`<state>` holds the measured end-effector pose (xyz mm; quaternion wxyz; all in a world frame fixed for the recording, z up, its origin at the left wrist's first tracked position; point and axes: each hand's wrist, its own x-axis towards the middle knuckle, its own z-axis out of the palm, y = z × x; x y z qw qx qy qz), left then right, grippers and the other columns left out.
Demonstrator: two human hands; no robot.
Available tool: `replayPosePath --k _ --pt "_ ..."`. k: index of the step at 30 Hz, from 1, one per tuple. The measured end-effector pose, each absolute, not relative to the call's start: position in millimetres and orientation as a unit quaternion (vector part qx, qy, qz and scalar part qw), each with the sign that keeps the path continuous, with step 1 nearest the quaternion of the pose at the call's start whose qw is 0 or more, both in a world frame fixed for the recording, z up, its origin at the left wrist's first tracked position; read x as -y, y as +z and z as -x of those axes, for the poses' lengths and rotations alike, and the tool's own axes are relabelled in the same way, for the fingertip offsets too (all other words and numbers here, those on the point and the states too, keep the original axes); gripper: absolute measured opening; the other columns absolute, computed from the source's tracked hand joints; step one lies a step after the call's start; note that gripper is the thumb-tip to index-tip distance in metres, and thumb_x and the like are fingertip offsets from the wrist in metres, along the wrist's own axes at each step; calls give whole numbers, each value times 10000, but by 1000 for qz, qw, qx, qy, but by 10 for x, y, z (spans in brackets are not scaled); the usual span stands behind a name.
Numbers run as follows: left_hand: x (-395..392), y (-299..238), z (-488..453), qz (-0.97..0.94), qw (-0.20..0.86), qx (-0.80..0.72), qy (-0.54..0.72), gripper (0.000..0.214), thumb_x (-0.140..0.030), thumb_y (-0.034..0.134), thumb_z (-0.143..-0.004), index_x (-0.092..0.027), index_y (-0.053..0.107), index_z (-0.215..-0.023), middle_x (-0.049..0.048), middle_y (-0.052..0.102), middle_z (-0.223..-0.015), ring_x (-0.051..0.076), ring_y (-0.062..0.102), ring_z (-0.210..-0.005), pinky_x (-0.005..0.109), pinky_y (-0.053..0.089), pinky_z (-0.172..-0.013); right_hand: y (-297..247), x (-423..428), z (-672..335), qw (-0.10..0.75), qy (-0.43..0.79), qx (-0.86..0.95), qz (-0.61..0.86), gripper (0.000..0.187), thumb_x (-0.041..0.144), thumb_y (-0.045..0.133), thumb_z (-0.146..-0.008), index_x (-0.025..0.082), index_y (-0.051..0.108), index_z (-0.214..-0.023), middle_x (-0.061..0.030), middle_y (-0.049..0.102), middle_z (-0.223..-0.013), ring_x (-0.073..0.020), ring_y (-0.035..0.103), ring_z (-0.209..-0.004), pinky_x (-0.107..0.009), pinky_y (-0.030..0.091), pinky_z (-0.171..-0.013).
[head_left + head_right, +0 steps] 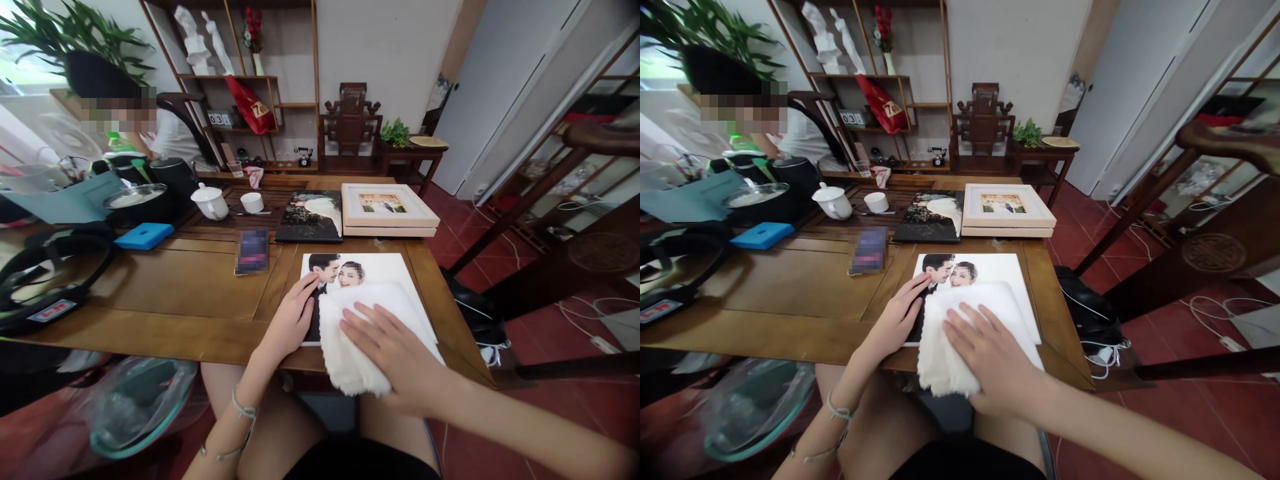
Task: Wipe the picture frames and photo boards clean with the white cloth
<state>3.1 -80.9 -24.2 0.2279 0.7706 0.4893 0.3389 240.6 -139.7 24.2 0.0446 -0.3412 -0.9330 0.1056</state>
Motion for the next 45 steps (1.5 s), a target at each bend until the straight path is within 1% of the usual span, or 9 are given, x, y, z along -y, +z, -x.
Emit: replayPosePath --k 4,10,19,22,26,29,34,40,45 --pt "816 -243 -26 -770 230 -487 343 432 -212 341 -968 -177 506 -1365 107 448 -1478 215 390 -1392 453 277 -1197 217 784 -2506 80 90 901 416 813 205 535 -698 157 335 -1485 -97 319 -1553 -272 181 -1456 -528 131 -1179" --pt "830 -230 -30 -769 227 -492 341 434 -212 341 -968 -190 504 -1369 98 455 -1475 219 402 -1385 460 288 -1191 80 100 -2820 118 18 842 526 621 311 452 -862 149 378 -1457 -114 355 -1533 -298 256 -1431 -537 191 -1166" --pt "810 -242 -40 -773 214 -491 341 435 -198 342 -961 -169 511 -1361 110 463 -1466 219 401 -1384 451 291 -1191 208 1490 -2724 31 4 884 466 839 278 577 -657 55 394 -1444 -202 395 -1491 -426 290 -1387 -577 354 -1075" --pt "806 -247 -38 -774 214 -488 342 441 -193 338 -960 -169 500 -1370 113 455 -1472 220 398 -1387 459 287 -1192 252 1795 -2531 27 51 910 411 876 321 607 -656 30 378 -1450 -217 358 -1508 -423 225 -1414 -559 300 -1119" --pt "806 -249 -32 -775 213 -484 347 438 -190 339 -961 -182 506 -1366 107 457 -1472 214 404 -1384 455 292 -1191 228 1479 -2345 45 88 921 376 887 269 594 -654 17 337 -1464 -205 295 -1542 -371 145 -1448 -552 168 -1171" --pt "807 -249 -30 -777 214 -480 348 432 -197 348 -961 -180 515 -1359 108 462 -1468 215 410 -1381 452 291 -1192 177 933 -2371 83 84 913 390 851 205 567 -665 70 337 -1473 -170 313 -1542 -310 174 -1453 -551 127 -1177" --pt "808 -252 -30 -770 221 -487 347 429 -215 349 -962 -184 522 -1353 105 464 -1467 222 414 -1378 451 301 -1187 101 305 -2589 116 22 867 484 648 284 481 -820 100 407 -1436 -150 362 -1521 -300 268 -1426 -535 164 -1169" --pt "806 -252 -41 -772 216 -486 348 437 -191 341 -954 -163 522 -1351 116 469 -1460 223 415 -1376 449 302 -1187 115 786 -2379 46 -18 842 537 791 282 571 -743 -18 345 -1439 -266 294 -1518 -427 234 -1411 -603 229 -1125" --pt "803 -248 -49 -774 210 -485 349 444 -165 341 -946 -160 513 -1356 121 465 -1462 222 413 -1376 451 303 -1188 185 1553 -2051 14 4 909 416 949 331 641 -673 -73 281 -1453 -320 176 -1531 -497 133 -1412 -679 195 -1101"
